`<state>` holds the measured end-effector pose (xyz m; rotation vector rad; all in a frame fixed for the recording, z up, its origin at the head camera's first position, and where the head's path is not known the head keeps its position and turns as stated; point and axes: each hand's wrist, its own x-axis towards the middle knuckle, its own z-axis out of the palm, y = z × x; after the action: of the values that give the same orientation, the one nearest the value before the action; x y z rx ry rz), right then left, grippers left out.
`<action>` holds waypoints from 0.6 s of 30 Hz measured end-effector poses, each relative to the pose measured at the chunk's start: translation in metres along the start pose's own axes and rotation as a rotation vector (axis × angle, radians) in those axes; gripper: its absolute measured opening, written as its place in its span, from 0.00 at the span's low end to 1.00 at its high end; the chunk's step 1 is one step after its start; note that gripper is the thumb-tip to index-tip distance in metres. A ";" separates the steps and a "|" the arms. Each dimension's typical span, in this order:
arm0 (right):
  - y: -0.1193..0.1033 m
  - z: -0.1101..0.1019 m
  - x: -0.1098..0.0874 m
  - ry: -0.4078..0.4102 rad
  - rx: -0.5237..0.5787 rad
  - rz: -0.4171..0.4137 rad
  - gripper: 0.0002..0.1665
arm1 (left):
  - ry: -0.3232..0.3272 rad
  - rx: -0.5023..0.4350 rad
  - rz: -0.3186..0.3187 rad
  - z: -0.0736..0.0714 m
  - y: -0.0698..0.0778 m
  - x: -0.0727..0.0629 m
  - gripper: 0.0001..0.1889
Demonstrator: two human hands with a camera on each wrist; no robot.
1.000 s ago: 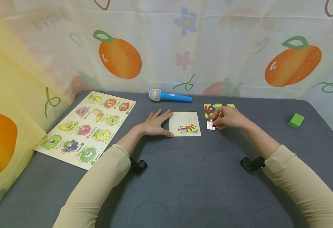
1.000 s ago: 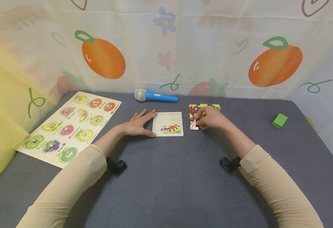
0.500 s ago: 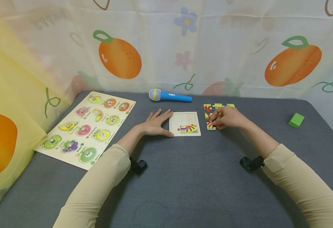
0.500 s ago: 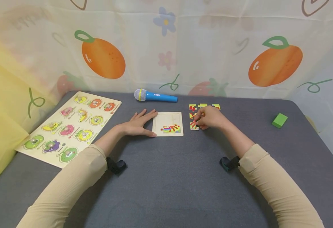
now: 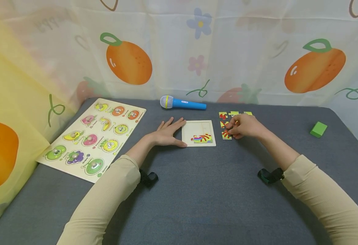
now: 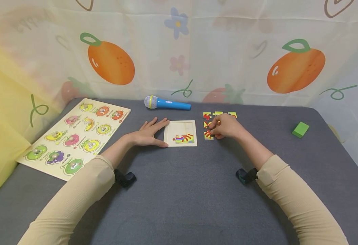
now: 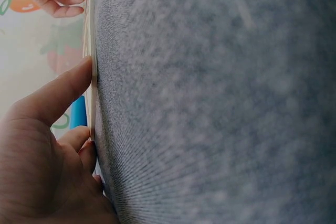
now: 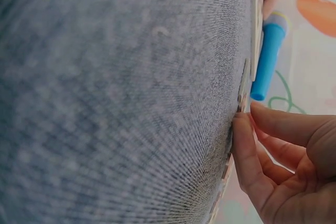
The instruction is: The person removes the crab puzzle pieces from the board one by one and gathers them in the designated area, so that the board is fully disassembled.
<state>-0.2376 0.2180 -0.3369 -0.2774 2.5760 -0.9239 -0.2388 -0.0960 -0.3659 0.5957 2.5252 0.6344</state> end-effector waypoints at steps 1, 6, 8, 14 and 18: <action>0.000 0.000 0.000 0.002 0.001 -0.003 0.10 | 0.001 -0.001 0.000 0.000 0.000 0.000 0.51; -0.002 0.000 -0.001 0.026 0.016 -0.010 0.11 | 0.001 0.000 -0.003 0.000 0.000 0.000 0.51; -0.004 0.000 -0.002 0.037 0.023 -0.015 0.11 | 0.001 0.001 -0.002 0.000 0.000 0.000 0.51; -0.011 0.007 -0.001 0.059 0.019 -0.074 0.10 | 0.005 0.001 -0.003 0.000 0.001 0.000 0.51; -0.017 0.012 0.000 0.072 -0.010 -0.098 0.10 | 0.002 0.001 -0.003 0.000 0.000 0.000 0.51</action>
<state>-0.2318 0.1978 -0.3349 -0.3830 2.6535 -0.9729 -0.2387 -0.0953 -0.3662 0.5913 2.5276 0.6326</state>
